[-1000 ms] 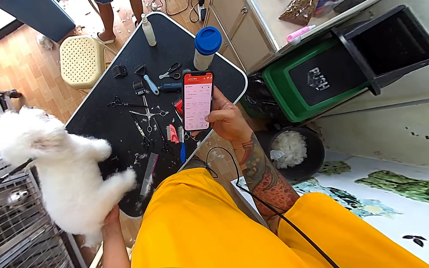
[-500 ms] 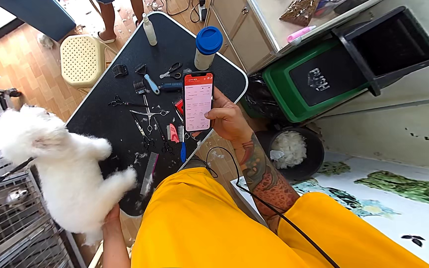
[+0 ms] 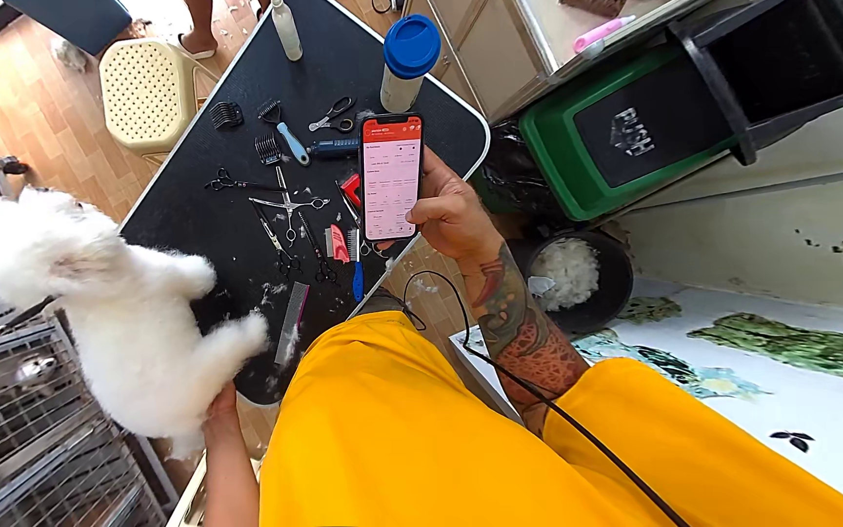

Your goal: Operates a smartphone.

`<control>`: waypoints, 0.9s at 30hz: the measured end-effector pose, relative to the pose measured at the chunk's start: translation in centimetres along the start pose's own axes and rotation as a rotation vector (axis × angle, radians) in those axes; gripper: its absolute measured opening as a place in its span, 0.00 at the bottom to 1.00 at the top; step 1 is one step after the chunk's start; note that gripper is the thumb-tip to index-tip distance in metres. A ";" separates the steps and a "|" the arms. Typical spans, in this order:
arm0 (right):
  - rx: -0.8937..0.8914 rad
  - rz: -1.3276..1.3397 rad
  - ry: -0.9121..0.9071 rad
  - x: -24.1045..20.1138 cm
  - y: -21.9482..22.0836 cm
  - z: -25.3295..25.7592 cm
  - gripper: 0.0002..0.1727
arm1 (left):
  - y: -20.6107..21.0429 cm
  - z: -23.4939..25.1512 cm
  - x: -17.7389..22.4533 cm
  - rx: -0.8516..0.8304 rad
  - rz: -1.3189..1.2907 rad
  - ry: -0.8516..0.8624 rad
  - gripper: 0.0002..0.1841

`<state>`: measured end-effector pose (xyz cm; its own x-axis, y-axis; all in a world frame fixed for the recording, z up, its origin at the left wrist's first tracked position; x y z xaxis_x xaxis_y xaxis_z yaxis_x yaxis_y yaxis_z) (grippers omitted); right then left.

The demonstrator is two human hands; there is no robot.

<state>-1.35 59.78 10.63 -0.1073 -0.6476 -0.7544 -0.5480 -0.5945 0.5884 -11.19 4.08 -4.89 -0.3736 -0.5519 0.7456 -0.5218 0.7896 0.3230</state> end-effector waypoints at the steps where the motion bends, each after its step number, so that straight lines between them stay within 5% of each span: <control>1: 0.005 -0.007 -0.002 0.0 0.0 0.0 0.44 | 0.0 0.0 0.0 -0.005 0.001 0.001 0.23; 27: 0.107 0.016 0.034 0.3 -0.8 -0.4 0.24 | 0.2 0.0 -0.3 -0.030 -0.006 -0.012 0.23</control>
<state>-0.65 59.90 10.09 -0.0897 -0.6731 -0.7341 -0.6324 -0.5309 0.5641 -11.20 4.34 -5.07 -0.3798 -0.5594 0.7368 -0.5008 0.7940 0.3447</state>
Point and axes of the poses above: each hand's wrist, its own z-axis towards the middle knuckle, its own y-axis out of the palm, x = y × z, the point moved 8 cm from there along z, towards the middle knuckle, and after that the axes turned 10 degrees about x, right-handed, at the moved point
